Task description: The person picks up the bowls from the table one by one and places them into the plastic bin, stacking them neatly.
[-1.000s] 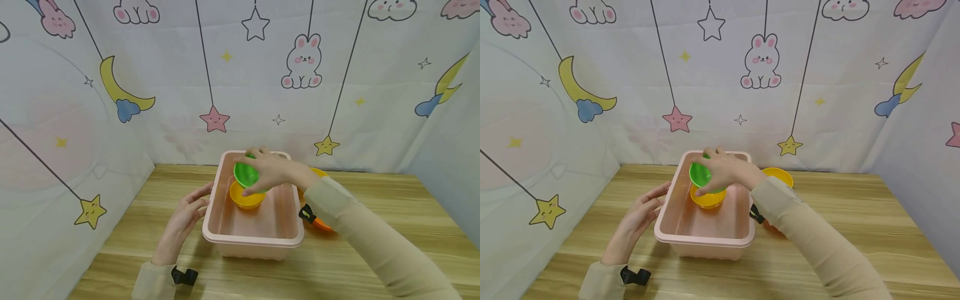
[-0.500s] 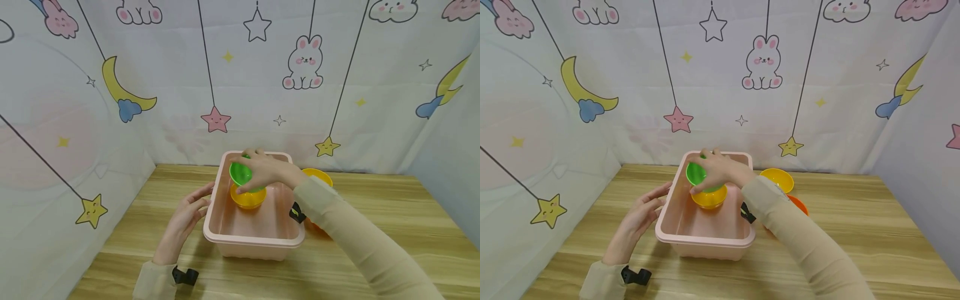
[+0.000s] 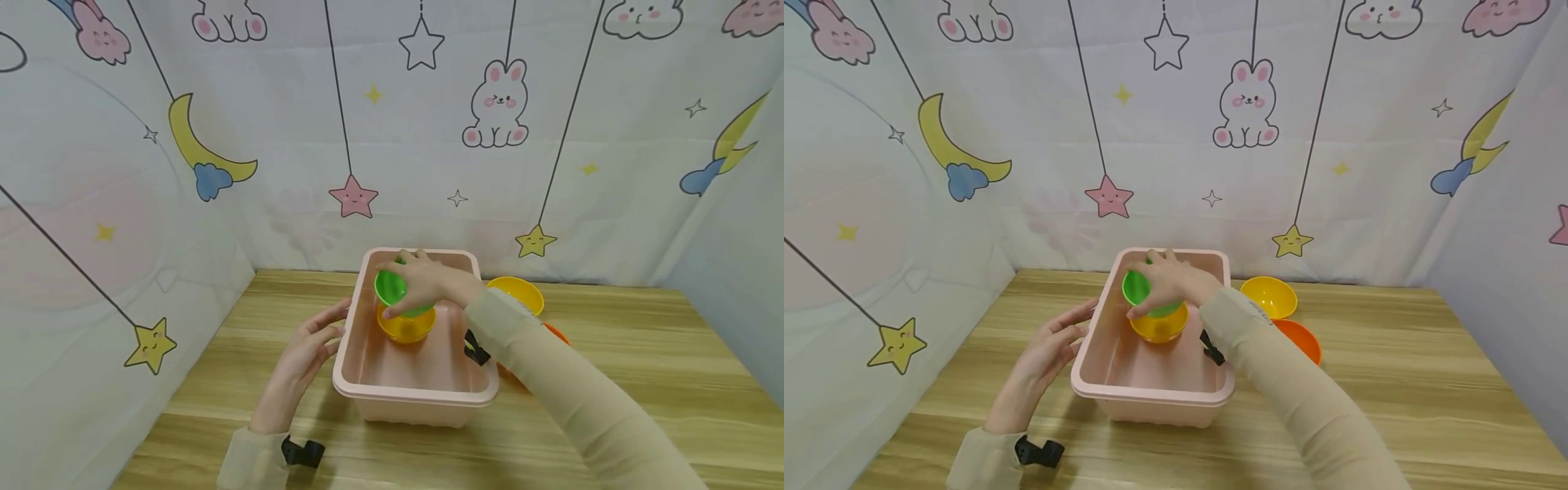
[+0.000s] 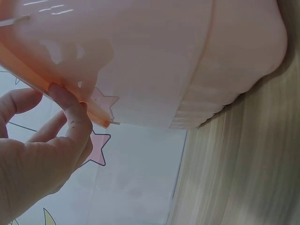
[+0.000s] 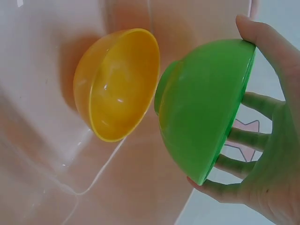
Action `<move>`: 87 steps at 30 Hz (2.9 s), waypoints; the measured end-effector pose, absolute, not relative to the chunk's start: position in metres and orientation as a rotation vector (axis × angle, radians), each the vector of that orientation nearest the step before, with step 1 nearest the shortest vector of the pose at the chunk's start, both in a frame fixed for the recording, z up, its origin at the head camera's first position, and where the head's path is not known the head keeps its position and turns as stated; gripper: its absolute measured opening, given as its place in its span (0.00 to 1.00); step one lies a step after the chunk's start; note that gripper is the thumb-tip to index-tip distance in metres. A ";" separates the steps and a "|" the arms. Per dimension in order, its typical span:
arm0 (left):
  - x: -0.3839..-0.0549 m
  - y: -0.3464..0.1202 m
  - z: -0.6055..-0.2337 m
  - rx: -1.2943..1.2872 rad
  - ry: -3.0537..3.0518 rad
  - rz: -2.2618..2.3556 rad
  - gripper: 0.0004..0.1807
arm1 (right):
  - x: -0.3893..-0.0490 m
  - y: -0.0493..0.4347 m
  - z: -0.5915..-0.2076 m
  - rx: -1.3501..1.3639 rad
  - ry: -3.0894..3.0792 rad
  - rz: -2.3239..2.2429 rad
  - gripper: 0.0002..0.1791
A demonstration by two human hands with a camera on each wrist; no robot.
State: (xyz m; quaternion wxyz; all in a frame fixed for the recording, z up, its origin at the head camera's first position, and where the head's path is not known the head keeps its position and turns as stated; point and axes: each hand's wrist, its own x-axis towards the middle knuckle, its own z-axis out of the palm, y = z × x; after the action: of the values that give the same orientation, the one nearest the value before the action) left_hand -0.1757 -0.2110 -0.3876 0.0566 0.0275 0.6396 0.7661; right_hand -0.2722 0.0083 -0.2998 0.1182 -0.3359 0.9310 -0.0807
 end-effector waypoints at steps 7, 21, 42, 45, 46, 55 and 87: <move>-0.176 -0.211 -0.388 0.082 1.951 2.312 0.31 | -0.275 0.004 -0.309 -0.979 2.715 -0.220 0.50; -0.176 -0.213 -0.388 0.086 1.947 2.310 0.32 | -0.278 -0.001 -0.324 -0.943 2.690 -0.216 0.49; -0.176 -0.212 -0.388 0.078 1.949 2.308 0.32 | -0.286 -0.002 -0.346 -0.909 2.683 -0.243 0.50; -0.176 -0.212 -0.388 0.084 1.949 2.305 0.32 | -0.285 -0.002 -0.347 -0.905 2.680 -0.245 0.49; -0.176 -0.212 -0.388 0.086 1.948 2.304 0.32 | -0.285 -0.002 -0.348 -0.905 2.679 -0.245 0.49; -0.176 -0.212 -0.388 0.064 1.955 2.298 0.32 | -0.285 -0.003 -0.353 -0.906 2.676 -0.220 0.48; -0.176 -0.213 -0.389 0.072 1.953 2.309 0.32 | -0.288 -0.011 -0.365 -0.913 2.684 -0.160 0.47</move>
State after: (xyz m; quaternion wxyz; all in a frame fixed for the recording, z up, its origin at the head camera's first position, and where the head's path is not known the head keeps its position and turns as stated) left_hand -0.1764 -0.2131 -0.3888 0.0584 0.0238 0.6444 0.7621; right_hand -0.2885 -0.0109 -0.3647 0.1508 -0.3178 0.9345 -0.0557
